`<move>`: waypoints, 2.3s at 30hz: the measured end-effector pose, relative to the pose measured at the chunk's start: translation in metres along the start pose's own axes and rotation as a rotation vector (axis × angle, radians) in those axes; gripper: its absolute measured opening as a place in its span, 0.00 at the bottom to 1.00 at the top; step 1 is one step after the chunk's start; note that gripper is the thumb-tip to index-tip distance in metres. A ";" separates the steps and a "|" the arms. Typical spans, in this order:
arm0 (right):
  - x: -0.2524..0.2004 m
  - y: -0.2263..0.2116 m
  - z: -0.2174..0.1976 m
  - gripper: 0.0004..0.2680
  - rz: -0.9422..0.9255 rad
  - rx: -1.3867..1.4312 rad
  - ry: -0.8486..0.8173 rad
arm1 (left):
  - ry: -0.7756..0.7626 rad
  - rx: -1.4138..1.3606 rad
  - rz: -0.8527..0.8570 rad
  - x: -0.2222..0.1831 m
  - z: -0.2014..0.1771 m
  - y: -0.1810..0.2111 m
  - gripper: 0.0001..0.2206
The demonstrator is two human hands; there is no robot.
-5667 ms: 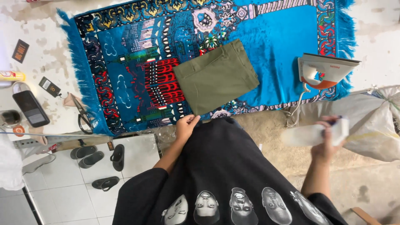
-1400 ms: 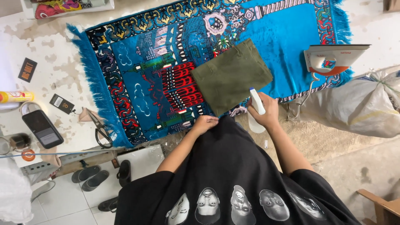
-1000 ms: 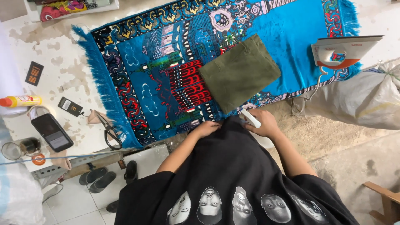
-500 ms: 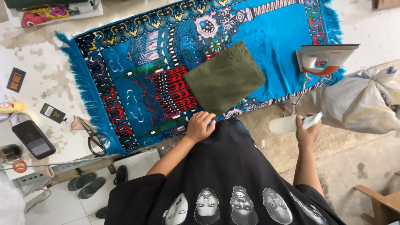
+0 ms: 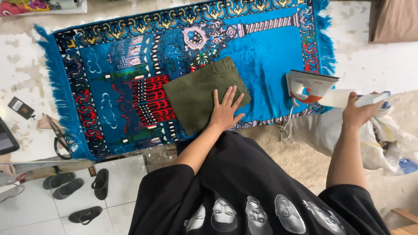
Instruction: Folding and ironing a pair of green pants on a work table.
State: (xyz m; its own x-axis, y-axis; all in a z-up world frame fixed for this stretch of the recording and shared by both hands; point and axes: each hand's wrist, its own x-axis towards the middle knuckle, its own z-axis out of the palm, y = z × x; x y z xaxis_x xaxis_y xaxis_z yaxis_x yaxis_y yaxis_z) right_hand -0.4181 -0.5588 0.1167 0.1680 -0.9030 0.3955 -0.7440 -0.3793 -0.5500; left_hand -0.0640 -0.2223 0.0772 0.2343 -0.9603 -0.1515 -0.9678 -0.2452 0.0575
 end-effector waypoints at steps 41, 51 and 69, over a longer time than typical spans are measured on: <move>-0.103 -0.057 0.113 0.27 -0.122 0.403 -0.096 | 0.451 -1.032 -0.706 -0.137 0.043 -0.064 0.36; -0.164 -0.277 0.052 0.11 -0.010 0.384 -0.857 | 0.302 -1.482 -0.900 -0.184 0.119 -0.078 0.17; -0.289 -0.406 0.147 0.19 -0.271 -0.090 -1.187 | 0.295 -1.323 -0.932 -0.329 0.051 -0.193 0.08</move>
State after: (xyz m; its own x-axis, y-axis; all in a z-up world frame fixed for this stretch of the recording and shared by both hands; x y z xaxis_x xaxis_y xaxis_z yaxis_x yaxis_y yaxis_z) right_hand -0.0691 -0.1733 0.1178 0.7760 -0.4378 -0.4540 -0.6272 -0.6112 -0.4828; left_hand 0.0411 0.1479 0.0657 0.8134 -0.3778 -0.4423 0.2189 -0.5057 0.8345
